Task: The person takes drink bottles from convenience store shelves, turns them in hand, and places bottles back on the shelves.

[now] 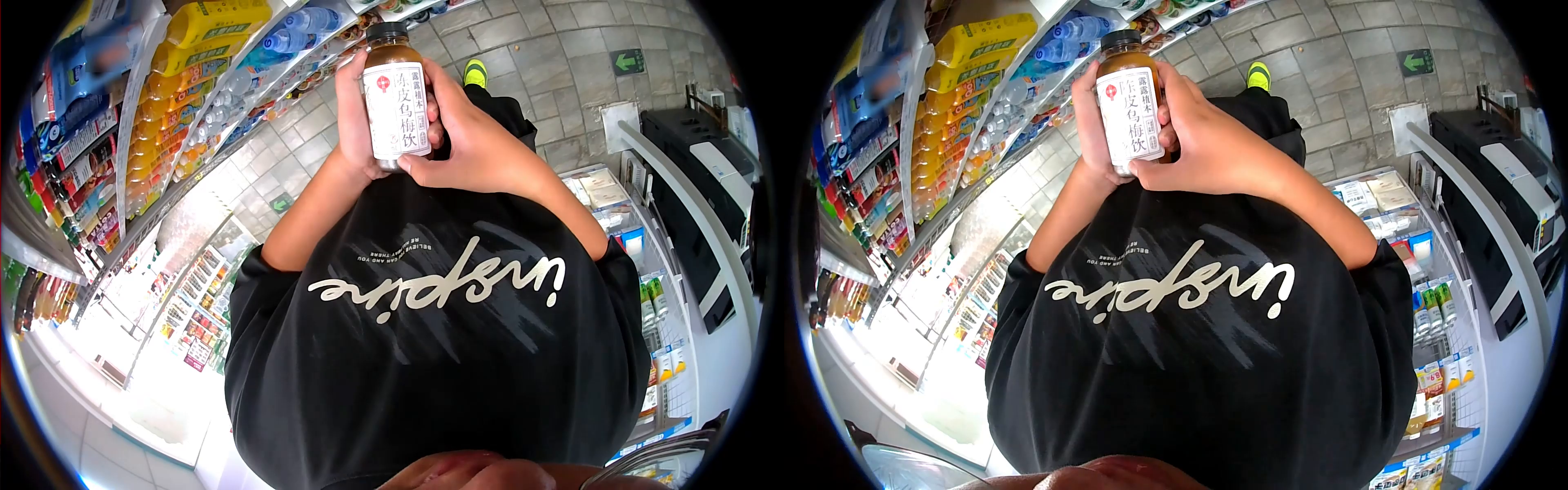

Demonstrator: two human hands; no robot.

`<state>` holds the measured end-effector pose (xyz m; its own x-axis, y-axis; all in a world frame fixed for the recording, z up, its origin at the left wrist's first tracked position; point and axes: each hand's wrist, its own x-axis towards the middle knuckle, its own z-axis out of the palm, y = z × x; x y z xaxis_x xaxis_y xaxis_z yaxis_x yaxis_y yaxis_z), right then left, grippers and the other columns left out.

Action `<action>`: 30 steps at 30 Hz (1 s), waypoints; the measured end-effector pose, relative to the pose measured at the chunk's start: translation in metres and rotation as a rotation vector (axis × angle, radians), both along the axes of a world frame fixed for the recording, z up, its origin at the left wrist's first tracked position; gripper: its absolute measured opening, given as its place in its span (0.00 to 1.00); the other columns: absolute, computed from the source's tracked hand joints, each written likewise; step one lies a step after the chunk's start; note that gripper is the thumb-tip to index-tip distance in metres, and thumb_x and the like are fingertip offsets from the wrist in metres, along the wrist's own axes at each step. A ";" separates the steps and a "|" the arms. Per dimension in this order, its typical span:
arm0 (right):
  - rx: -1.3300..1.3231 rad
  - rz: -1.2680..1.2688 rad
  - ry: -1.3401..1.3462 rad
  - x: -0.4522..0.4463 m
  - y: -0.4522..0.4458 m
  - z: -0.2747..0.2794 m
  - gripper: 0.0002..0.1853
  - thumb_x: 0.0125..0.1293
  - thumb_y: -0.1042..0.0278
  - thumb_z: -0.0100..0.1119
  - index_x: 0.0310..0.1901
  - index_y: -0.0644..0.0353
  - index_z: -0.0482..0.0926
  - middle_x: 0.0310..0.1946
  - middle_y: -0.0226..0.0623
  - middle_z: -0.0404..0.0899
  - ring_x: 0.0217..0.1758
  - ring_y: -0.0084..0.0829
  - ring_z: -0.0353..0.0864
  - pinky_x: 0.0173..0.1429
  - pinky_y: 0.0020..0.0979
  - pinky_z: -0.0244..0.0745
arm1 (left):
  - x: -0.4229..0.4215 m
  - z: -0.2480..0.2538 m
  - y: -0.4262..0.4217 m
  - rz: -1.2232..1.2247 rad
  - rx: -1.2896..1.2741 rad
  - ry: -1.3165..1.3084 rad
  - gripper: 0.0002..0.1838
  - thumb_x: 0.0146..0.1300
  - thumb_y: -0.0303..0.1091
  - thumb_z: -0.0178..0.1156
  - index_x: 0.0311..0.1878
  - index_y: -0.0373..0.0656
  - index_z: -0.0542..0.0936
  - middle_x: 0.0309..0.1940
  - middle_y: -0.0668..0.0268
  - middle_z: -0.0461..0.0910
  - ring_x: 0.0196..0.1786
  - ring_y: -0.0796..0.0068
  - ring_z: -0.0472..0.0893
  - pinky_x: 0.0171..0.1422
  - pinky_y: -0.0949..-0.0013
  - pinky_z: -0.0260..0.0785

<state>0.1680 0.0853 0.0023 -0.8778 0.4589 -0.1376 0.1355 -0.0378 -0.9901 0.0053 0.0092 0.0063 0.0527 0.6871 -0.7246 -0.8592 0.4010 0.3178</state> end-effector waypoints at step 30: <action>0.291 -0.145 0.026 -0.002 -0.001 -0.004 0.67 0.49 0.50 0.84 0.79 0.74 0.47 0.76 0.66 0.57 0.80 0.60 0.61 0.79 0.46 0.65 | 0.003 0.002 0.011 0.133 0.093 0.244 0.32 0.82 0.59 0.37 0.63 0.41 0.78 0.51 0.60 0.87 0.48 0.67 0.89 0.55 0.64 0.83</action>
<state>0.1663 0.0845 -0.0012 -0.8017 0.5964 0.0389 0.1242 0.2300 -0.9652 0.0083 0.0205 0.0080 -0.2106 0.7404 -0.6383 -0.7960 0.2492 0.5517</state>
